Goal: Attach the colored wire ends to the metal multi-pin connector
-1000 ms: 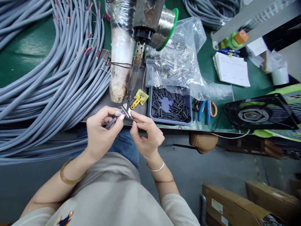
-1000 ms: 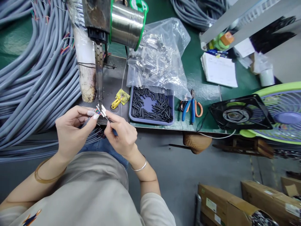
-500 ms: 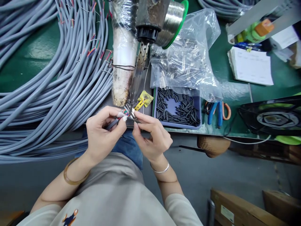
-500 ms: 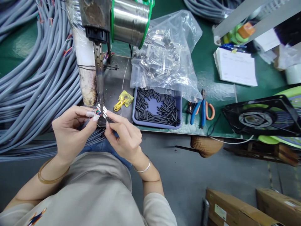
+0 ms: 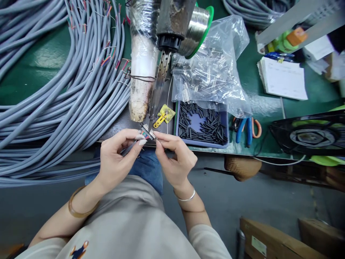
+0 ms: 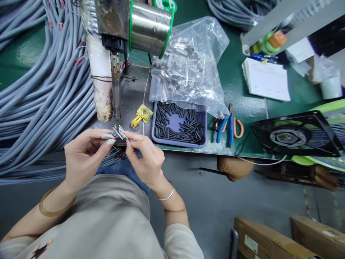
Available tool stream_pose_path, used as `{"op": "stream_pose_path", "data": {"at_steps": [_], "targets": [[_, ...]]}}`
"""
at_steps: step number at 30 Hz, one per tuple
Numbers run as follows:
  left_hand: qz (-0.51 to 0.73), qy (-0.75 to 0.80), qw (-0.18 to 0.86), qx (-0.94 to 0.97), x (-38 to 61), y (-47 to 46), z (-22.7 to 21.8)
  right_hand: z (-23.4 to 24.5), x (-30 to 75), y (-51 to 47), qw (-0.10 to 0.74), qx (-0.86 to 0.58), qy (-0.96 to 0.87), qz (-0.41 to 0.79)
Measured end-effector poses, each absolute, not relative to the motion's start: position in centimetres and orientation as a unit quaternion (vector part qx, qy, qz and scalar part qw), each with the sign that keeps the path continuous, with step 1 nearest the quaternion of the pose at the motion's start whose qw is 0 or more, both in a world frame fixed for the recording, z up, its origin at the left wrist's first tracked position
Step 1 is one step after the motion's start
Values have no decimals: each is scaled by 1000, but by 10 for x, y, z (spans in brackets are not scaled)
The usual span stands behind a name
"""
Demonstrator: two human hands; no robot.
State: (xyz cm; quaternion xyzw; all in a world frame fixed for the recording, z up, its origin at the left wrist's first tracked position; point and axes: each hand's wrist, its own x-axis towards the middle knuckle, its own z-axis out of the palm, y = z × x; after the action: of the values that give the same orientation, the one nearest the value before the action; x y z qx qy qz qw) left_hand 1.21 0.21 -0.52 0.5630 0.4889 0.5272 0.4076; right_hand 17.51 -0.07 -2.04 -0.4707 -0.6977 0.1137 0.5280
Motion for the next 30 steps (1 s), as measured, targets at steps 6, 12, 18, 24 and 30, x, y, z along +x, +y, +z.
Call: {"op": "stream_pose_path", "data": {"at_steps": [6, 12, 18, 24, 30], "targets": [[516, 478, 344, 622, 8, 1, -11, -16, 174, -2, 521, -469, -698, 144], [506, 498, 273, 649, 11, 6, -9, -12, 172, 2, 517, -465, -710, 114], [509, 488, 237, 669, 12, 12, -4, -11, 173, 7, 519, -456, -716, 99], [501, 490, 243, 670, 10, 13, 7, -7, 173, 9, 511, -454, -724, 95], [450, 507, 310, 667, 7, 12, 5, -6, 177, 5, 467, -453, -756, 74]]}}
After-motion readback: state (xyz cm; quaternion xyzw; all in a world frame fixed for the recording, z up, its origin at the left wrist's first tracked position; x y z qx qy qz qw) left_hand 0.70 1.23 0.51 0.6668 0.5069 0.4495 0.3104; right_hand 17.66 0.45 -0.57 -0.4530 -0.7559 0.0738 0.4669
